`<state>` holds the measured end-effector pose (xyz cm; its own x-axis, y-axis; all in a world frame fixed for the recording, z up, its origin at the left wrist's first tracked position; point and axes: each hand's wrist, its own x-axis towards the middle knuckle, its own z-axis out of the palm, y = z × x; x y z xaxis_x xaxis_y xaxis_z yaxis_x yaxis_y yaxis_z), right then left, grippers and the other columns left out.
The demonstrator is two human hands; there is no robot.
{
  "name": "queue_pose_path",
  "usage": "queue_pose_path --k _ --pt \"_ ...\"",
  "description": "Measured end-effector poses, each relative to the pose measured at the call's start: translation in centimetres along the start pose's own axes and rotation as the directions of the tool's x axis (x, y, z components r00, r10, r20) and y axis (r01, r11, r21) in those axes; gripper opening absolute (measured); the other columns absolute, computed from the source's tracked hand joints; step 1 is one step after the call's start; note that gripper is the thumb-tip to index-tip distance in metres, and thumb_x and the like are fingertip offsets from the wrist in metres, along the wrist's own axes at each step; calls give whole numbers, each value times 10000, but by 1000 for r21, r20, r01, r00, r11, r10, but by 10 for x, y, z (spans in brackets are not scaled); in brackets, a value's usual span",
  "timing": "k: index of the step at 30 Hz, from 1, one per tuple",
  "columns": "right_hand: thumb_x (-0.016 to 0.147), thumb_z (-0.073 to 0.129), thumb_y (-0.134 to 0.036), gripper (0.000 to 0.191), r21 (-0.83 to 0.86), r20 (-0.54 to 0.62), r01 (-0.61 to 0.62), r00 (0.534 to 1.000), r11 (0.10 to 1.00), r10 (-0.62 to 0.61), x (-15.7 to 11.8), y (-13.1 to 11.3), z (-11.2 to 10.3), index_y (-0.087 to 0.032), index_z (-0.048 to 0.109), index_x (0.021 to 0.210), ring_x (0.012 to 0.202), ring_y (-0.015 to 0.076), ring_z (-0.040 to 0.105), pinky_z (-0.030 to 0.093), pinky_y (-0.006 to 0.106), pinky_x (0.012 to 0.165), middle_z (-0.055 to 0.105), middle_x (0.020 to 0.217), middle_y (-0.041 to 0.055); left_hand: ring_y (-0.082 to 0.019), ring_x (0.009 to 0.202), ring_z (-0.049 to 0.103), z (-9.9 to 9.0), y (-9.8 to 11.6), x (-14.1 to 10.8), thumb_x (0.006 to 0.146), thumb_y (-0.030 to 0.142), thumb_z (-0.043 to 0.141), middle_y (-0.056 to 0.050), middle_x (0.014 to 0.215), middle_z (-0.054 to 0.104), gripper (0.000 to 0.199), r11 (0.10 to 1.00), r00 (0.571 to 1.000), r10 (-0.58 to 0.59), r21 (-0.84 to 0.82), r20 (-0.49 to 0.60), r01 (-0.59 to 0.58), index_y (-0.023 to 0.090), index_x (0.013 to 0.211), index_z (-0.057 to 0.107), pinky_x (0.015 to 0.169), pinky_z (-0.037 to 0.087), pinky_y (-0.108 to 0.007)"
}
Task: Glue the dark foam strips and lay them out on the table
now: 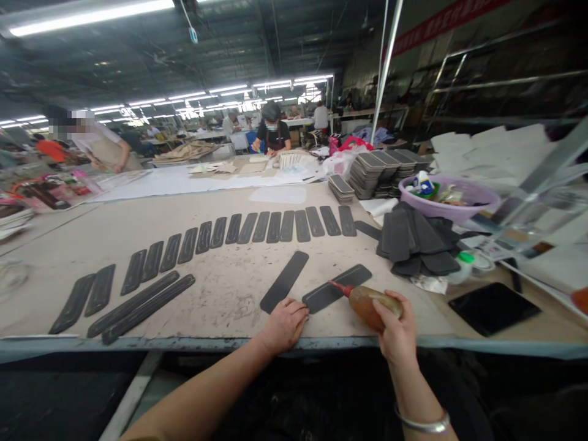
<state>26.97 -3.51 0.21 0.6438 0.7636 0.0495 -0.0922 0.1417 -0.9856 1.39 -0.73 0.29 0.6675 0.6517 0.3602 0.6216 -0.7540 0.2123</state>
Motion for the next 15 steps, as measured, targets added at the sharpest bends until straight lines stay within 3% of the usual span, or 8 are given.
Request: queue_pose_path --k 3,8,15 --pt "609 748 -475 543 -1 133 -56 990 998 55 -15 -1 4 -212 547 1040 753 198 571 460 322 689 602 866 18 -179 979 581 -2 1 1 931 204 421 -83 1049 668 270 1000 1000 13 7 -4 -13 153 1071 645 923 445 -364" --pt "624 745 -478 518 -69 249 -75 964 995 90 -24 -4 11 -219 547 1026 741 203 573 456 322 686 622 831 16 -184 952 570 -4 1 3 934 194 410 -78 1040 663 269 1000 1000 20 1 -13 -20 153 1023 660 910 444 -357" --pt "601 752 -487 531 -115 266 -156 947 981 182 -25 -8 0 -219 569 1021 691 208 571 453 309 613 626 792 11 -185 957 569 -3 2 3 939 185 395 -78 1049 657 276 1000 1000 16 -22 -7 -16 152 1022 656 904 440 -362"
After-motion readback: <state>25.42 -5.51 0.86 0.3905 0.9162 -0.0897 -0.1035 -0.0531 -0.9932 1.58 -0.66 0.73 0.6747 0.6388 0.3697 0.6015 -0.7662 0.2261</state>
